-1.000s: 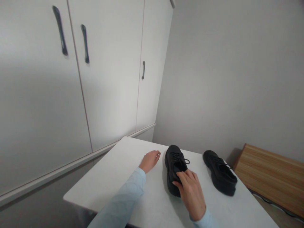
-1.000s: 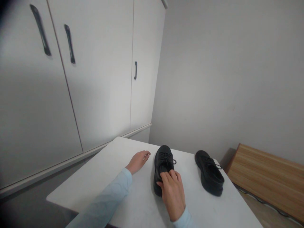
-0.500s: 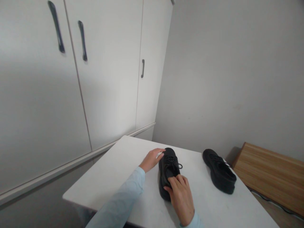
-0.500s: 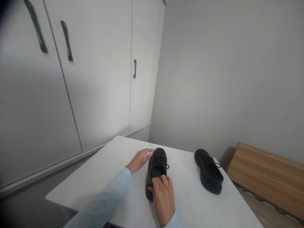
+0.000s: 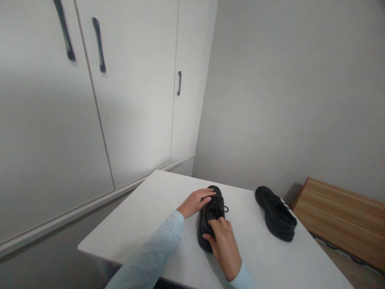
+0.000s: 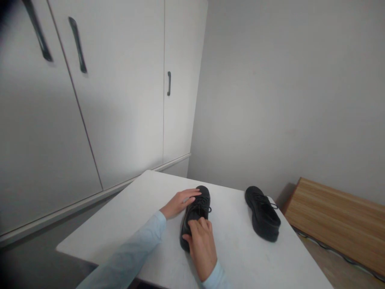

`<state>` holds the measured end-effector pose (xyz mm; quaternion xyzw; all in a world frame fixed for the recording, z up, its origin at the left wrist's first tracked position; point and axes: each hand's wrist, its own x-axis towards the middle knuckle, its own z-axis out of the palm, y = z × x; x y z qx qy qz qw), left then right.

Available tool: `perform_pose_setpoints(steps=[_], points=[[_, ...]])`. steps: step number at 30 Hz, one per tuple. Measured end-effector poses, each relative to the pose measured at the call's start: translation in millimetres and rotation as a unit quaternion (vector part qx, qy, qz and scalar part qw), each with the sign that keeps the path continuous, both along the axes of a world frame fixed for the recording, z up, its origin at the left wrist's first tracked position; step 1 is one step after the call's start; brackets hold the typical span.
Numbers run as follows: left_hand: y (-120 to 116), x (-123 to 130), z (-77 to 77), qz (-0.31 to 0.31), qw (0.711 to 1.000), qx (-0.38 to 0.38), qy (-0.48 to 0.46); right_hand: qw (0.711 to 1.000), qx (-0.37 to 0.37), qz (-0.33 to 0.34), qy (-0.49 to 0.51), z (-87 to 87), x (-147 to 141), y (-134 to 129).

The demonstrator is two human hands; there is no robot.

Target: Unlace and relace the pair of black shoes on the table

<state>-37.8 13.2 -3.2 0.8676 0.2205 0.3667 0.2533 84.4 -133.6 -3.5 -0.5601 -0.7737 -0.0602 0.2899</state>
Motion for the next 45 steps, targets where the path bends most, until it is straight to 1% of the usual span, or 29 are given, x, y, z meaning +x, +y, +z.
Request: perform_pose_setpoints(steps=[4,7,9,10,12,14,17,19,22,25,30,35,39,45], points=[[0.2,0.7,-2.8,-0.011,1.000,-0.003,0.010,0.998,-0.050,0.014,-0.024,10.6,6.9,2.0],[-2.1,0.8,-2.5,-0.012,1.000,-0.012,0.011,0.993,-0.092,0.068,-0.019,28.9,20.0,6.4],[-4.2,0.6,-1.3,-0.009,1.000,-0.021,0.005,0.989,-0.097,0.106,0.023,43.9,30.6,12.7],[-5.3,0.4,-0.4,-0.007,1.000,-0.025,0.001,0.988,-0.089,0.114,0.052,51.0,36.0,17.5],[-7.1,0.2,1.6,-0.005,1.000,-0.030,-0.008,0.984,-0.068,0.116,0.117,61.4,46.6,30.5],[-8.3,0.0,3.7,-0.009,0.999,-0.028,-0.016,0.978,-0.052,0.102,0.176,64.5,56.2,47.3],[-8.6,-0.1,5.6,-0.015,0.999,-0.025,-0.021,0.969,-0.038,0.081,0.230,55.8,66.9,72.4],[-7.9,0.1,5.4,-0.011,0.999,-0.026,-0.021,0.963,-0.067,0.084,0.248,45.0,70.5,83.8],[-6.2,0.9,3.5,-0.001,1.000,-0.023,-0.019,0.957,-0.097,0.103,0.255,30.2,71.6,89.7],[-4.5,1.7,1.4,0.005,1.000,-0.018,-0.018,0.955,-0.090,0.114,0.259,22.3,71.0,87.3],[-3.5,1.7,0.2,0.018,0.999,-0.014,-0.024,0.950,-0.094,0.136,0.264,19.7,69.6,83.0],[-3.6,1.9,0.0,0.024,0.998,-0.004,-0.054,0.960,-0.059,0.134,0.238,17.9,65.4,81.4],[-4.1,3.0,0.4,0.019,0.998,-0.003,-0.059,0.956,-0.051,0.137,0.255,15.1,66.2,80.9],[-4.7,7.0,-0.5,0.066,0.995,-0.027,-0.074,0.944,-0.073,0.154,0.284,13.6,71.7,82.5]])
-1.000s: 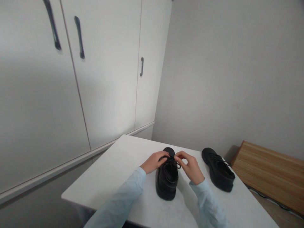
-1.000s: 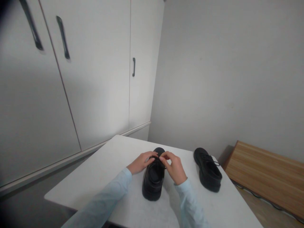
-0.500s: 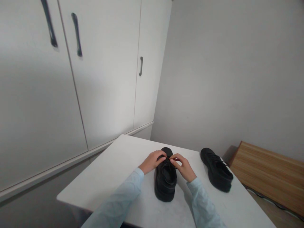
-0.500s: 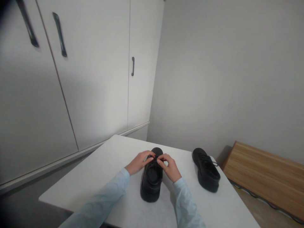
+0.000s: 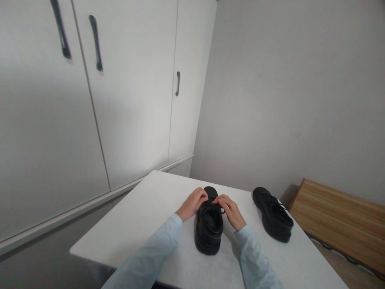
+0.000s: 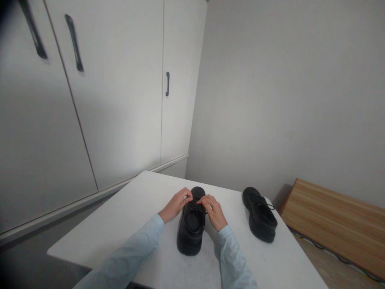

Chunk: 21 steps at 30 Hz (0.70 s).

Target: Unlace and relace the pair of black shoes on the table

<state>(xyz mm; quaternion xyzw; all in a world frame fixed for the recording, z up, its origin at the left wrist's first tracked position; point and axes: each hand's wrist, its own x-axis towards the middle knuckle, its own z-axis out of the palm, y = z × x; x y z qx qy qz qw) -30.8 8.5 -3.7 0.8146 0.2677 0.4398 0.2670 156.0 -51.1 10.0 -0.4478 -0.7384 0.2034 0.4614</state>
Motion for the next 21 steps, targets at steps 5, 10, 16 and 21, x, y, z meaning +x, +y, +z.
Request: perform_pose_setpoints(steps=[5,10,16,21], points=[[4.1,-2.8,0.8,0.047,0.996,-0.047,-0.052,1.000,-0.012,0.013,0.008,0.3,2.7,0.9],[14.2,-11.2,3.4,0.078,0.978,-0.107,-0.164,1.000,-0.016,0.017,0.010,-0.6,4.9,1.6],[24.5,-14.6,-0.2,0.099,0.944,-0.153,-0.274,1.000,-0.012,0.021,0.010,-1.6,6.1,1.4],[23.1,-16.3,3.7,0.079,0.925,-0.189,-0.319,1.000,-0.011,0.019,0.003,0.5,5.4,-0.1]])
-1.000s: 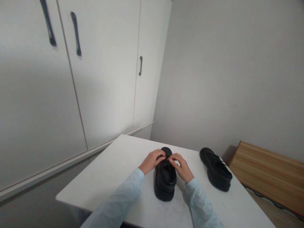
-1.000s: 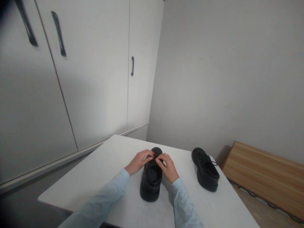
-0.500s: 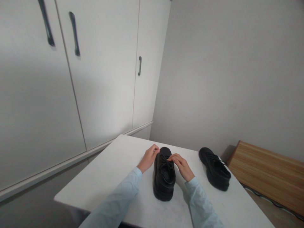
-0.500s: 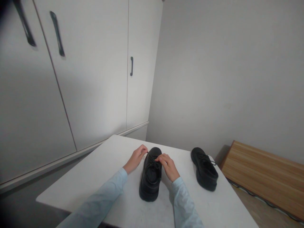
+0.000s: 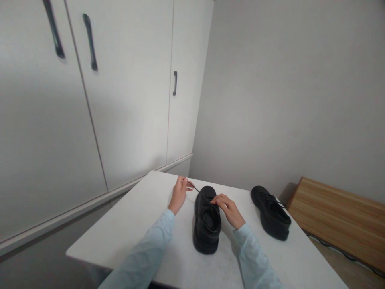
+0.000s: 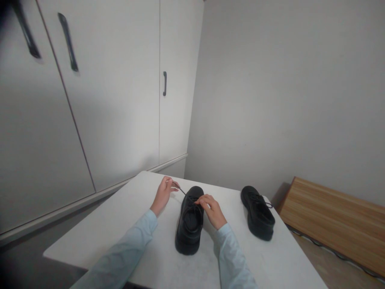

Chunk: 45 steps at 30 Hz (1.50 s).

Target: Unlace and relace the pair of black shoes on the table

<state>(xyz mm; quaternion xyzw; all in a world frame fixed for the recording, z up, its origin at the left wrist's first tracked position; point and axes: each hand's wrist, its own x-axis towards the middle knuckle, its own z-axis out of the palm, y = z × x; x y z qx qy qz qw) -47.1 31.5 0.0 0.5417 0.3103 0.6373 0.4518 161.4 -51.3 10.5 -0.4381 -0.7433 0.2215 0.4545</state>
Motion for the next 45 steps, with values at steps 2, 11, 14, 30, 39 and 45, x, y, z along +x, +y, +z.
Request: perform_pose_setpoints(steps=[2,11,14,30,39,45], points=[[-0.3,-2.4,2.1,0.004,0.999,-0.021,-0.044,1.000,0.002,-0.001,-0.002,0.0,0.3,0.2],[-2.4,-6.5,6.5,0.020,0.989,-0.062,-0.129,0.998,0.042,0.005,-0.039,-2.9,0.9,1.2],[-5.6,-4.8,9.6,0.016,0.994,-0.045,-0.096,0.998,0.047,-0.005,-0.047,-3.8,-0.9,0.5],[-30.7,9.9,7.3,-0.123,0.919,0.206,0.314,0.996,-0.039,-0.042,0.068,-2.6,-14.3,-1.4],[-35.5,9.5,14.6,-0.102,0.918,0.194,0.331,0.981,-0.078,0.018,0.178,-5.7,-10.0,1.9],[-34.5,11.3,10.7,-0.131,0.911,0.204,0.333,0.968,-0.059,0.053,0.239,5.9,-5.7,-4.7]])
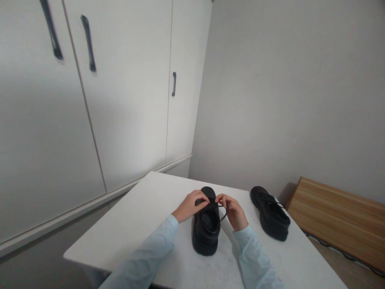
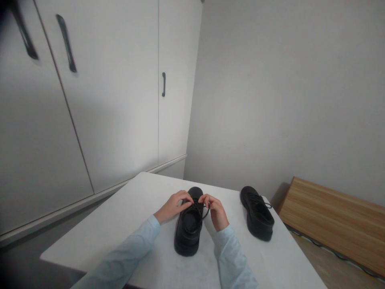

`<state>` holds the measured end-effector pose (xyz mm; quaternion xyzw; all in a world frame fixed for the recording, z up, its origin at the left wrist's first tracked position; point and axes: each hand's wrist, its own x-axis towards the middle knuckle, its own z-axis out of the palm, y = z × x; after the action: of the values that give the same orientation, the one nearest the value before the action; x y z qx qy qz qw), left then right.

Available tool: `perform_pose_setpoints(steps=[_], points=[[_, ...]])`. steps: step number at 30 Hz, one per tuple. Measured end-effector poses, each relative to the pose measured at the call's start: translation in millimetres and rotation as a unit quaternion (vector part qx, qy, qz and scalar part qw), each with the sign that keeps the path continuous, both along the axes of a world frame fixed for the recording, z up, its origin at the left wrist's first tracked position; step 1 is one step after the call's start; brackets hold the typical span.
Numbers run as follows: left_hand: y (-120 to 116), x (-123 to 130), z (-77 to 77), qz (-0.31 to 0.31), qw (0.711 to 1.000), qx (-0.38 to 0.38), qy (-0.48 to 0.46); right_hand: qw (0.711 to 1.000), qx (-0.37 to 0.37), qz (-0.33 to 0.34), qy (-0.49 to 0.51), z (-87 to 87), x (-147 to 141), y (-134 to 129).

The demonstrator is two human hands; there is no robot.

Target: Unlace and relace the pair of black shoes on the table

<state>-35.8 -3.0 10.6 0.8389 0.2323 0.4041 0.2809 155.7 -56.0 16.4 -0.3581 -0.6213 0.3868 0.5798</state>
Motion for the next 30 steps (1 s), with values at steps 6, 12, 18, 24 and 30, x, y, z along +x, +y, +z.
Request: perform_pose_setpoints(steps=[6,12,18,24,30], points=[[2.4,0.4,-4.0,-0.004,1.000,0.003,0.000,1.000,-0.020,-0.009,-0.001,3.4,2.1,-1.7],[2.5,0.3,-4.3,0.000,1.000,-0.007,-0.001,0.975,0.069,-0.095,-0.188,-1.1,-6.5,0.6],[2.7,0.0,-4.2,-0.003,1.000,-0.009,-0.003,0.942,0.147,-0.105,-0.281,-3.3,-10.4,-0.8],[0.8,0.0,-2.6,0.000,1.000,0.000,-0.015,0.925,0.156,-0.098,-0.333,-4.8,-9.0,-1.8],[1.5,0.0,-3.6,-0.004,1.000,0.000,0.002,0.895,0.162,-0.101,-0.403,-1.8,-12.5,-6.3]])
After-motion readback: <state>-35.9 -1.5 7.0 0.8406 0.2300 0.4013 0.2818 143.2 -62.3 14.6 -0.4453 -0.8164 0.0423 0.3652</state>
